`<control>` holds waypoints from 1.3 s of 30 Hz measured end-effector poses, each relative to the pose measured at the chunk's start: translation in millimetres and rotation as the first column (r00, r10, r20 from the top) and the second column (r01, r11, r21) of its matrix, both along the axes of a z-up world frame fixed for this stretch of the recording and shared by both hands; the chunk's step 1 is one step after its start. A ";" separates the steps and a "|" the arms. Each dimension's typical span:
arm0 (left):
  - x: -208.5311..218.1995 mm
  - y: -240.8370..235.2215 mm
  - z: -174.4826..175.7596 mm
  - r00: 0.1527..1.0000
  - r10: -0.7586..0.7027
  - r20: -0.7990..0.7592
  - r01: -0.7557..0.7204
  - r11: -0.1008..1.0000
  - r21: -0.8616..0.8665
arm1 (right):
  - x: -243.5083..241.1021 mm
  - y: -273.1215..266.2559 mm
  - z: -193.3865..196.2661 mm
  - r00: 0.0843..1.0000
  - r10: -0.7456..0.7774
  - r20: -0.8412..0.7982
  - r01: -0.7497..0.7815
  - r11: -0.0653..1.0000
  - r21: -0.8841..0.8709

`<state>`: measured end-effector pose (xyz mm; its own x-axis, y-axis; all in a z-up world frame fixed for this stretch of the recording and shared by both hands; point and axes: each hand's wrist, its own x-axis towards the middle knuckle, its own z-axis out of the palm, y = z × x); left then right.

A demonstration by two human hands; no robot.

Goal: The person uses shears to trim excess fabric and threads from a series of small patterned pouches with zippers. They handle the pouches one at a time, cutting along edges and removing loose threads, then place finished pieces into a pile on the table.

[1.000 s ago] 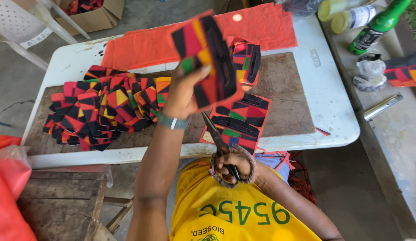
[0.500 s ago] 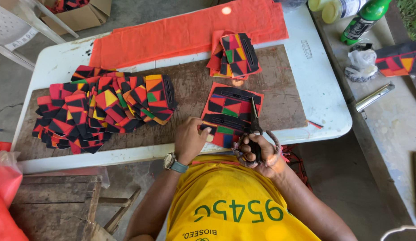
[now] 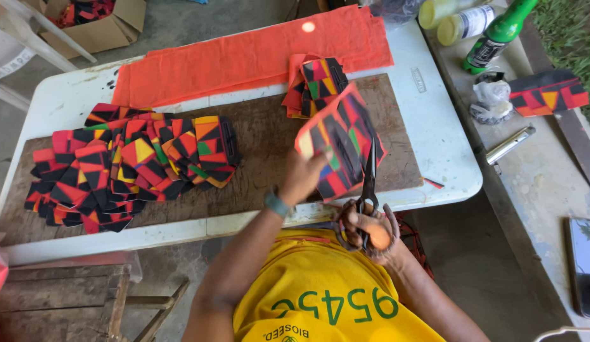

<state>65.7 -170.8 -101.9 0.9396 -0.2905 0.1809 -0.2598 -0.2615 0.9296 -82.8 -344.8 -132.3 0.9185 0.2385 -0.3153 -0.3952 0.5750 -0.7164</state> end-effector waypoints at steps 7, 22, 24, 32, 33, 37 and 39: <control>90.3 -42.8 66.2 0.946 -0.324 0.007 0.275 0.792 -0.546 | -35.4 -27.6 -1.9 0.961 0.133 0.242 -0.115 0.989 -0.090; 62.1 -69.3 24.3 0.900 -0.430 -0.078 0.373 0.848 -0.376 | -21.6 -46.1 -0.7 0.971 -0.057 0.232 0.146 0.909 -0.389; 61.2 -64.7 23.7 0.896 -0.433 -0.093 0.367 0.843 -0.394 | -20.3 -43.9 -5.6 0.975 -0.066 0.210 0.137 0.930 -0.342; 49.9 -35.6 12.6 0.853 -0.496 -0.163 0.332 0.756 -0.564 | -11.1 -29.9 -19.9 0.960 -0.052 0.277 0.072 0.995 -0.063; 48.6 -30.4 10.7 0.851 -0.500 -0.159 0.341 0.757 -0.558 | -7.9 -27.6 -21.1 0.956 -0.020 0.293 0.043 0.997 -0.071; 39.8 -12.4 7.3 0.852 -0.492 -0.181 0.313 0.755 -0.577 | 4.7 -11.7 -23.6 0.966 -0.030 0.258 0.006 0.996 0.094; 35.6 -3.4 10.2 0.847 -0.489 -0.208 0.279 0.742 -0.610 | 9.8 0.4 -21.3 0.972 -0.064 0.225 0.032 0.989 0.144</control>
<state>101.4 -174.2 -91.7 0.7968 -0.5921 0.1202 0.1279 0.3597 0.9243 -73.0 -344.4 -153.6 0.9738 0.2184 -0.0626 -0.1994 0.6892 -0.6966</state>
